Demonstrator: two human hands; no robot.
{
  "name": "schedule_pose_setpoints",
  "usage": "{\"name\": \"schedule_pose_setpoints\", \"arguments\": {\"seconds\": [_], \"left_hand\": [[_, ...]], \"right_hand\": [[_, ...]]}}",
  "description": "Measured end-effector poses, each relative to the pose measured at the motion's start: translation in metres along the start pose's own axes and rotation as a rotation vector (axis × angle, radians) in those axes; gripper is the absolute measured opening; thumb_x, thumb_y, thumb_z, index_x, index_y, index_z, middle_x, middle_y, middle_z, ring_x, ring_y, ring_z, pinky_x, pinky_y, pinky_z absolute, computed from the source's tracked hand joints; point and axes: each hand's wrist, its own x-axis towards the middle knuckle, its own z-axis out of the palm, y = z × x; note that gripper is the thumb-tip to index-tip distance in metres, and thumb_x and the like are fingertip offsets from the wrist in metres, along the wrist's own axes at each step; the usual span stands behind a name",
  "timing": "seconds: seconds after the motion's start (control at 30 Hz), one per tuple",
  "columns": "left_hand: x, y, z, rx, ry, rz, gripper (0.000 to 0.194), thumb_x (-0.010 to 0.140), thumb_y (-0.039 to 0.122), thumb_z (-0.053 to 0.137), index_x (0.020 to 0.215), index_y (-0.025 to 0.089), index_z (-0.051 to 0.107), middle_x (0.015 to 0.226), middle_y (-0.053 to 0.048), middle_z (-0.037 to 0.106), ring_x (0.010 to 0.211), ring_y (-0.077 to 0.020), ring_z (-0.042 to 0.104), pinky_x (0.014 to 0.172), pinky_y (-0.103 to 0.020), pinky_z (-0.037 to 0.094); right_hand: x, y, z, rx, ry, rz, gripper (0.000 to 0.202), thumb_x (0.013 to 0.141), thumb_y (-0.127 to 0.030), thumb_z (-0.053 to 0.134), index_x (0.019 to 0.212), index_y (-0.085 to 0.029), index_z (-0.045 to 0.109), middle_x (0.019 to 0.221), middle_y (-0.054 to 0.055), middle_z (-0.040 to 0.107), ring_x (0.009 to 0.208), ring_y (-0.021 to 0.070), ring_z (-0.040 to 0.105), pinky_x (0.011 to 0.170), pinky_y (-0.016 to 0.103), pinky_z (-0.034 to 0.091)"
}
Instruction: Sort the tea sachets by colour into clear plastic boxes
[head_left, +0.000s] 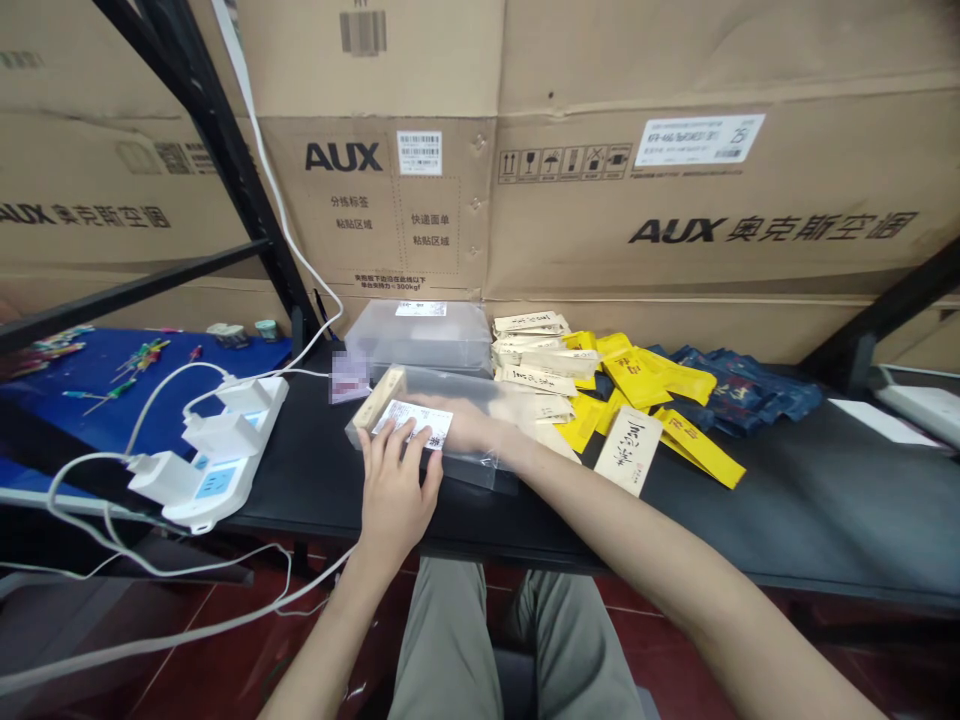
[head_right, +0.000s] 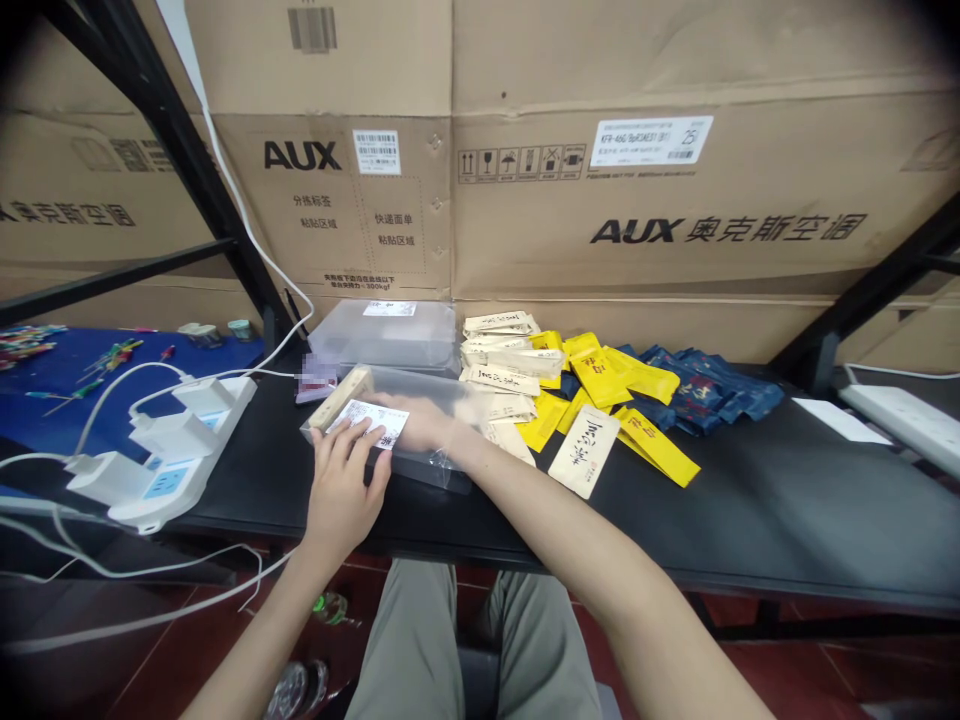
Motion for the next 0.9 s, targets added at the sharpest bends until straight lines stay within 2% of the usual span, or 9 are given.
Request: {"name": "schedule_pose_setpoints", "arguments": {"seconds": [0.13,0.2,0.27,0.43,0.5,0.6,0.67,0.77,0.9], "left_hand": [[0.001,0.001,-0.001,0.024,0.007,-0.019,0.026,0.094,0.026,0.053,0.116,0.015,0.062,0.123,-0.012,0.065,0.127,-0.033,0.052,0.117,-0.062,0.027],[0.002,0.002,-0.002,0.036,0.019,-0.029,0.027,0.094,0.028,0.053,0.116,0.016,0.063,0.122,-0.012,0.065,0.126,-0.033,0.053,0.116,-0.061,0.028],[0.002,0.002,-0.002,0.047,0.021,-0.039,0.028,0.093,0.028,0.053,0.116,0.016,0.064,0.122,-0.011,0.065,0.125,-0.0331,0.053,0.117,-0.06,0.028],[0.002,0.002,-0.001,0.052,0.016,-0.047,0.028,0.093,0.029,0.053,0.116,0.016,0.064,0.123,-0.011,0.065,0.126,-0.0327,0.052,0.117,-0.059,0.029],[0.002,0.002,-0.001,0.048,0.02,-0.048,0.028,0.093,0.029,0.053,0.115,0.016,0.065,0.123,-0.011,0.065,0.125,-0.0325,0.053,0.117,-0.059,0.029],[0.001,0.001,-0.001,0.049,0.024,-0.051,0.027,0.093,0.029,0.054,0.114,0.017,0.065,0.122,-0.011,0.065,0.125,-0.032,0.053,0.117,-0.059,0.029],[0.001,0.001,0.0,0.049,0.024,-0.051,0.026,0.092,0.028,0.055,0.114,0.017,0.064,0.122,-0.011,0.065,0.125,-0.0319,0.053,0.117,-0.059,0.029],[0.001,0.0,0.0,0.04,0.034,-0.065,0.026,0.092,0.028,0.055,0.114,0.017,0.064,0.121,-0.012,0.064,0.125,-0.0321,0.053,0.116,-0.059,0.03],[0.002,-0.001,0.0,0.033,0.032,-0.087,0.025,0.093,0.029,0.054,0.113,0.017,0.063,0.121,-0.013,0.064,0.125,-0.0323,0.054,0.115,-0.059,0.031]], "right_hand": [[-0.001,0.01,0.001,0.061,0.002,-0.082,0.059,0.092,-0.035,0.058,0.148,-0.03,0.041,0.154,0.003,0.045,0.134,0.0269,0.051,0.109,0.041,0.044],[-0.006,0.016,-0.003,0.091,0.03,-0.115,0.05,0.094,-0.027,0.052,0.144,-0.025,0.048,0.153,0.005,0.045,0.137,0.0249,0.047,0.113,0.04,0.04],[-0.015,0.021,-0.011,0.096,0.049,-0.107,0.041,0.096,-0.022,0.046,0.135,-0.021,0.058,0.147,0.008,0.053,0.134,0.0234,0.05,0.113,0.041,0.04],[-0.061,0.029,-0.044,0.12,0.03,0.051,0.031,0.096,-0.03,0.049,0.121,-0.023,0.068,0.127,0.006,0.068,0.116,0.0221,0.064,0.104,0.041,0.048],[-0.084,0.03,-0.056,0.14,0.101,0.122,0.03,0.096,-0.031,0.049,0.118,-0.023,0.068,0.115,0.004,0.073,0.103,0.0201,0.069,0.095,0.038,0.052],[-0.114,0.037,-0.069,0.105,0.292,0.27,0.028,0.095,-0.033,0.048,0.103,-0.02,0.072,0.088,0.003,0.076,0.075,0.0187,0.07,0.08,0.037,0.055],[-0.13,0.047,-0.074,0.039,0.45,0.332,0.028,0.094,-0.034,0.047,0.097,-0.02,0.071,0.084,0.004,0.075,0.069,0.0187,0.068,0.073,0.036,0.055],[-0.146,0.066,-0.076,-0.182,0.666,0.329,0.026,0.093,-0.032,0.048,0.095,-0.019,0.07,0.097,0.009,0.073,0.088,0.0241,0.067,0.084,0.041,0.054],[-0.155,0.085,-0.073,-0.368,0.69,0.347,0.029,0.093,-0.033,0.05,0.108,-0.017,0.069,0.111,0.013,0.069,0.108,0.03,0.062,0.098,0.049,0.049]]}}
